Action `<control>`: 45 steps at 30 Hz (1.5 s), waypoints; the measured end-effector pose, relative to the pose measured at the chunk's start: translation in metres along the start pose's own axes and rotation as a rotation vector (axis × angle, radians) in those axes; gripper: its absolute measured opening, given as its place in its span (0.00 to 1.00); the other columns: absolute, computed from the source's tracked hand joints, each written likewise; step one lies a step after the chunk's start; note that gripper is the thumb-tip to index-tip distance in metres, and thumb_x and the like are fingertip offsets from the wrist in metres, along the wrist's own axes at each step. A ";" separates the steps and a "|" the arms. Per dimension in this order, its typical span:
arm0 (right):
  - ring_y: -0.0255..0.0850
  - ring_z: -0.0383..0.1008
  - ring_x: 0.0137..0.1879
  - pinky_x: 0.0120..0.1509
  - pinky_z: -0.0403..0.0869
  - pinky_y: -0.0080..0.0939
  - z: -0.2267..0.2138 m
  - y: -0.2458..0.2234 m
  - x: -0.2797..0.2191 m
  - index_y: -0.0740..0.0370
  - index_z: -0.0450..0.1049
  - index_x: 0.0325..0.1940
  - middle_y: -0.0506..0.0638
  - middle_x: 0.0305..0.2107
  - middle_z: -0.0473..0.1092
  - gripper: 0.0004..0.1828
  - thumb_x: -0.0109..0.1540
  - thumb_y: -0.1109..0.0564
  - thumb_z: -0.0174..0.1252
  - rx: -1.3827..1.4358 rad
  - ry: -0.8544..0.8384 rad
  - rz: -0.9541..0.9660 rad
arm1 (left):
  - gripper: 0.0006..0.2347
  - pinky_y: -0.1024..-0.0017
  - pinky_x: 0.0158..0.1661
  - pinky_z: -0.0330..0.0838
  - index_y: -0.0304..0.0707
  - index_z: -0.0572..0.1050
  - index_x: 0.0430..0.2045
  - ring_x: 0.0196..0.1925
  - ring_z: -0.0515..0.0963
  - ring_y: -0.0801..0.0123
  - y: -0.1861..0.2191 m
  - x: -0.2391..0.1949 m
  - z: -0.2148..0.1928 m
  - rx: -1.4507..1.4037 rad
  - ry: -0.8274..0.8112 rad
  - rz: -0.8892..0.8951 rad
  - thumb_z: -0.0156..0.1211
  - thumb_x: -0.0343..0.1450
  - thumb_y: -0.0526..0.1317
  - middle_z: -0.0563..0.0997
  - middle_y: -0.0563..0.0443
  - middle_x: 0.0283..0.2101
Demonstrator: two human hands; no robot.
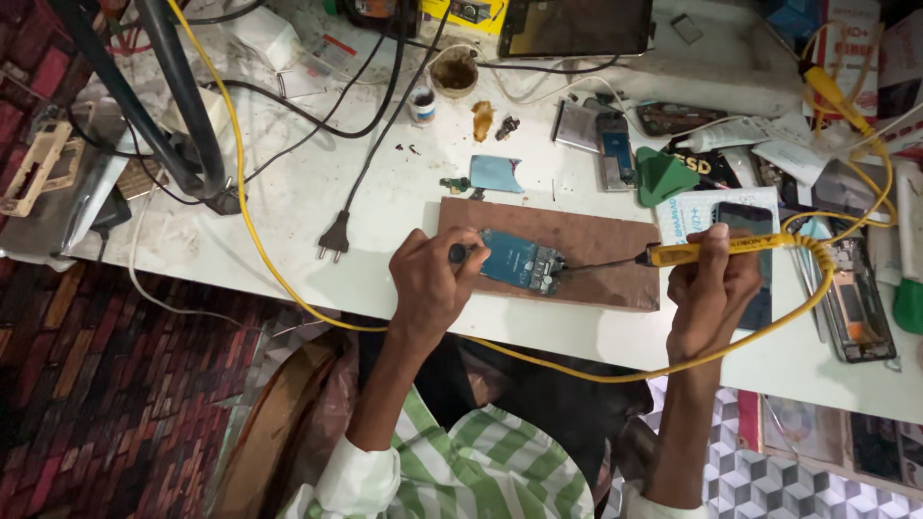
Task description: The person uses a soldering iron and solder wire to work on a small blue circuit board placed on a wooden block. They repeatedly apply the soldering iron to specific points on the board while feeding solder with the other hand.
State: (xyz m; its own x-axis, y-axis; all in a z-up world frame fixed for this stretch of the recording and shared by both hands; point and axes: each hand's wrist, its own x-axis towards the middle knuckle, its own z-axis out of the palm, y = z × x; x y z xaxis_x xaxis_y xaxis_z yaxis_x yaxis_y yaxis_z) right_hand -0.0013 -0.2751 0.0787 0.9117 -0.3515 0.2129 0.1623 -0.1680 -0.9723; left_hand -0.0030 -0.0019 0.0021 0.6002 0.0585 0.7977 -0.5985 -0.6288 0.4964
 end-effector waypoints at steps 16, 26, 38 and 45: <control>0.32 0.62 0.24 0.29 0.59 0.34 -0.003 -0.023 -0.007 0.67 0.67 0.44 0.48 0.21 0.65 0.15 0.77 0.52 0.50 -0.371 -0.080 -0.239 | 0.15 0.71 0.35 0.69 0.43 0.70 0.37 0.28 0.77 0.69 -0.002 -0.019 -0.004 -0.063 -0.067 0.027 0.75 0.67 0.40 0.86 0.56 0.36; 0.33 0.65 0.24 0.28 0.61 0.35 0.004 -0.018 0.011 0.67 0.67 0.42 0.50 0.20 0.66 0.18 0.78 0.49 0.49 -0.378 -0.087 -0.285 | 0.14 0.70 0.31 0.63 0.38 0.71 0.36 0.24 0.77 0.74 0.003 -0.013 -0.003 0.162 0.101 0.082 0.75 0.70 0.42 0.83 0.59 0.31; 0.34 0.66 0.22 0.27 0.61 0.35 0.007 -0.022 0.012 0.67 0.66 0.41 0.50 0.19 0.66 0.20 0.78 0.49 0.48 -0.370 -0.109 -0.344 | 0.14 0.71 0.31 0.60 0.36 0.71 0.39 0.25 0.79 0.75 0.009 -0.005 -0.005 0.204 0.113 0.027 0.73 0.71 0.39 0.84 0.57 0.31; 0.32 0.62 0.22 0.26 0.58 0.34 0.003 -0.020 0.018 0.67 0.66 0.41 0.48 0.18 0.63 0.18 0.78 0.49 0.48 -0.321 -0.160 -0.321 | 0.15 0.71 0.30 0.60 0.38 0.68 0.32 0.20 0.77 0.78 0.009 -0.009 -0.006 0.181 0.156 -0.025 0.73 0.69 0.41 0.85 0.59 0.28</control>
State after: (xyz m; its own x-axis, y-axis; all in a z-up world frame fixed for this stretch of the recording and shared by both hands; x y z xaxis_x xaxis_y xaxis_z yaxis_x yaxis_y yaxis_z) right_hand 0.0133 -0.2753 0.1019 0.8853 -0.0935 0.4555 0.3433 -0.5292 -0.7760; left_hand -0.0175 -0.0034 0.0015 0.5159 0.1863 0.8362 -0.4709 -0.7537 0.4585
